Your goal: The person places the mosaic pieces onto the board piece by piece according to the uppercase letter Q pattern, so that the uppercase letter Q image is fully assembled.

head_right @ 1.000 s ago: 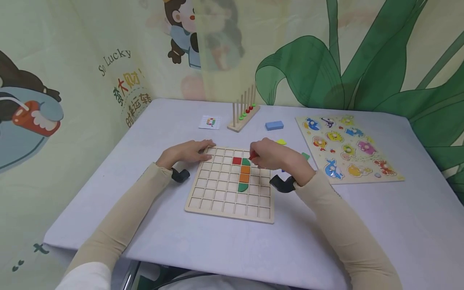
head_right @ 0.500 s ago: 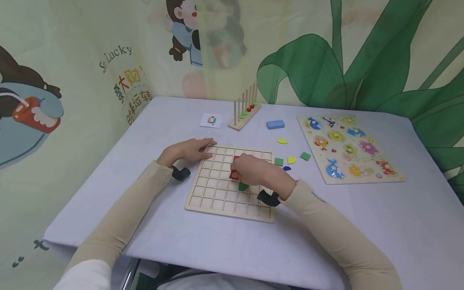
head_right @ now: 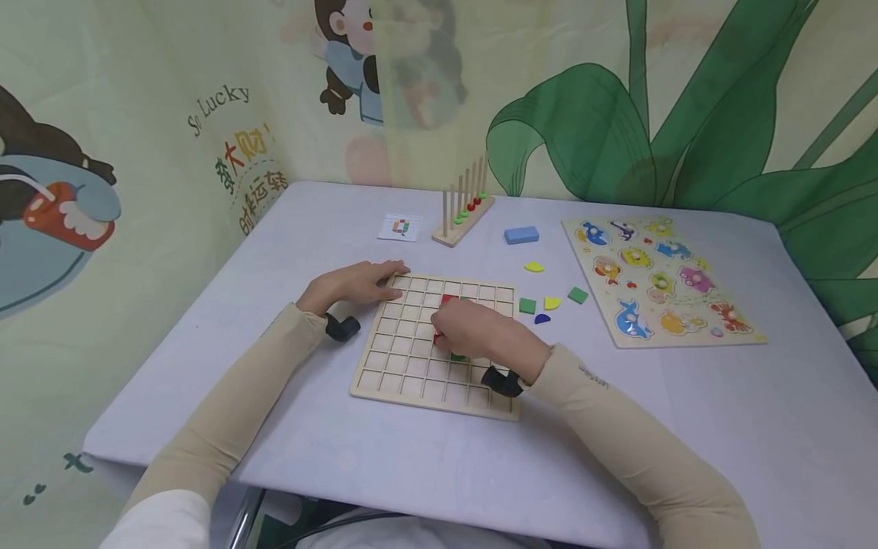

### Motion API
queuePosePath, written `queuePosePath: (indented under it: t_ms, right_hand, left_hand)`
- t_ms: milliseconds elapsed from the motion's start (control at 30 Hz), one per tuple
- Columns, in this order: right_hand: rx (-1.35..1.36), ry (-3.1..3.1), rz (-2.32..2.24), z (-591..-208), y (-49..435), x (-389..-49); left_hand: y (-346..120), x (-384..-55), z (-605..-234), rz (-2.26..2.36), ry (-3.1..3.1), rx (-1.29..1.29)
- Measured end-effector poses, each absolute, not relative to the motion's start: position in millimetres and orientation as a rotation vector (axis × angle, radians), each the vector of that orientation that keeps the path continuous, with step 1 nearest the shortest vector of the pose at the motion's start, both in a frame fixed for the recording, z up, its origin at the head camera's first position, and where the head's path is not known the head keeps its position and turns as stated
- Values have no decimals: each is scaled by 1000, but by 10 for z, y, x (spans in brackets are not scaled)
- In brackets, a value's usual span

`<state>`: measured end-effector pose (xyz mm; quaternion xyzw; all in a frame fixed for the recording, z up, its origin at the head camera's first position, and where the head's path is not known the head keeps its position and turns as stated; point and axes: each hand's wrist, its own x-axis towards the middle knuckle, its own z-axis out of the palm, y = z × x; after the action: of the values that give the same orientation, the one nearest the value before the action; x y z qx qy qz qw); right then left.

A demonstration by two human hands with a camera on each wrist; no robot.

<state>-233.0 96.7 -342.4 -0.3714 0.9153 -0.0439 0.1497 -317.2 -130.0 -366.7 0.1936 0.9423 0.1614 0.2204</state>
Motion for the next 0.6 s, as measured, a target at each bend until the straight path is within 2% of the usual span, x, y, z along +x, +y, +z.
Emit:
queuePosePath:
  t_ms: [600]
  right_hand:
    - [-1011,2513,-216,-3487,964,-2346]
  left_hand:
    - [-1292,-3129,-3636,478,2605,506]
